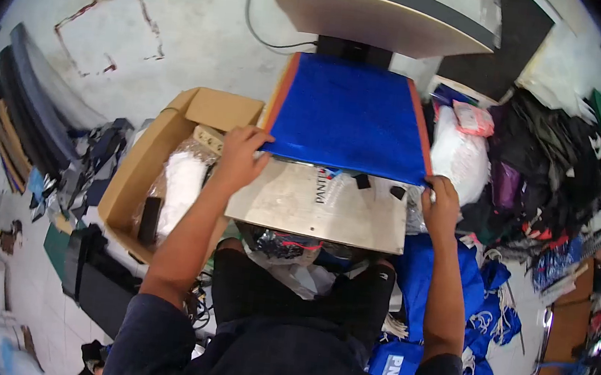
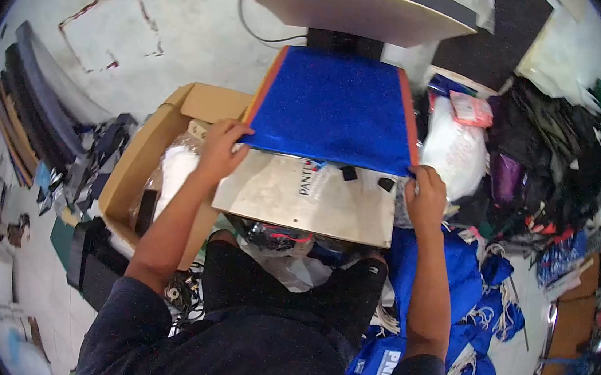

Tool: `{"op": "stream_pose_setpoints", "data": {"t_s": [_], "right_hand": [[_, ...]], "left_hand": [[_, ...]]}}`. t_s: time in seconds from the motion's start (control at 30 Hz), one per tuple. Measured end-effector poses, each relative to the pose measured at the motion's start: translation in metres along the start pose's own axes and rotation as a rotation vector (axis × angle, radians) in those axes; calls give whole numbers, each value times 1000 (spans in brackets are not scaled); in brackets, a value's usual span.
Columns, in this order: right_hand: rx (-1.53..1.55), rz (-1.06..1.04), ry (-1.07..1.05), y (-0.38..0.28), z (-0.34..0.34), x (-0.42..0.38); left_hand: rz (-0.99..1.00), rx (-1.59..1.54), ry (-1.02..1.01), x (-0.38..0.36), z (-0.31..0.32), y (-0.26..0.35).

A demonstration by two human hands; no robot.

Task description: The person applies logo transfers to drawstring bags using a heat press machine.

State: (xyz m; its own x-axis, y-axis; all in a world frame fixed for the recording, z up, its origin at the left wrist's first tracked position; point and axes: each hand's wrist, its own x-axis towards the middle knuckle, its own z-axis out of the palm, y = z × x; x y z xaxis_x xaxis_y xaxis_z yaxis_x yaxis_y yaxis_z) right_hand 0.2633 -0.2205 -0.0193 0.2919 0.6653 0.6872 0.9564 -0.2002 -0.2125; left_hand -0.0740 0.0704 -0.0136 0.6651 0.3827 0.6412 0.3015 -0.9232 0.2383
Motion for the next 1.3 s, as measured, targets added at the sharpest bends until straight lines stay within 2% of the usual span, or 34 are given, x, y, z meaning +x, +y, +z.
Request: {"op": "stream_pose_setpoints", "data": {"t_s": [0.13, 0.27, 0.33, 0.47, 0.67, 0.73, 0.8, 0.87, 0.9, 1.0, 1.07, 1.13, 1.17, 1.2, 1.23, 1.27, 1.3], "right_hand": [[-55, -17, 31, 2, -10, -4], [-76, -93, 62, 3, -4, -16], [-97, -110, 127, 5, 2, -19], [-70, -103, 187, 7, 6, -18], [-35, -80, 143, 6, 7, -16], [-6, -105, 83, 4, -3, -9], [-19, -128, 58, 5, -10, 6], [163, -117, 111, 10, -9, 26], [153, -8, 164, 10, -1, 39], [263, 101, 105, -5, 14, 105], [205, -8, 48, -3, 43, 143], [118, -98, -13, 5, 79, 165], [52, -147, -59, 6, 91, 174], [38, -146, -44, 10, 107, 176], [7, -51, -185, 14, 124, 172], [-20, 46, -335, 13, 131, 169], [-25, 50, -337, 15, 135, 165]], "left_hand": [[148, 75, 19, 7, -12, 3], [167, 132, -16, -8, -9, 2], [153, 153, 54, -15, -1, 7], [88, 205, 71, -23, 4, 10], [33, 242, 70, -22, 4, 17], [-41, 99, 18, -16, -7, 22], [8, 95, 45, 0, -15, 13], [-414, -432, 174, 26, -6, -7], [-630, -700, 234, 39, -2, -16], [-698, -498, 102, 112, 19, -45], [-670, -391, 69, 149, 52, -68], [-752, -3, -204, 185, 77, -75], [-733, -9, -196, 195, 85, -76], [-735, 12, -278, 200, 92, -76], [-740, 35, -361, 207, 99, -78], [-732, 29, -360, 212, 107, -85], [-760, 28, -367, 212, 114, -94]]}}
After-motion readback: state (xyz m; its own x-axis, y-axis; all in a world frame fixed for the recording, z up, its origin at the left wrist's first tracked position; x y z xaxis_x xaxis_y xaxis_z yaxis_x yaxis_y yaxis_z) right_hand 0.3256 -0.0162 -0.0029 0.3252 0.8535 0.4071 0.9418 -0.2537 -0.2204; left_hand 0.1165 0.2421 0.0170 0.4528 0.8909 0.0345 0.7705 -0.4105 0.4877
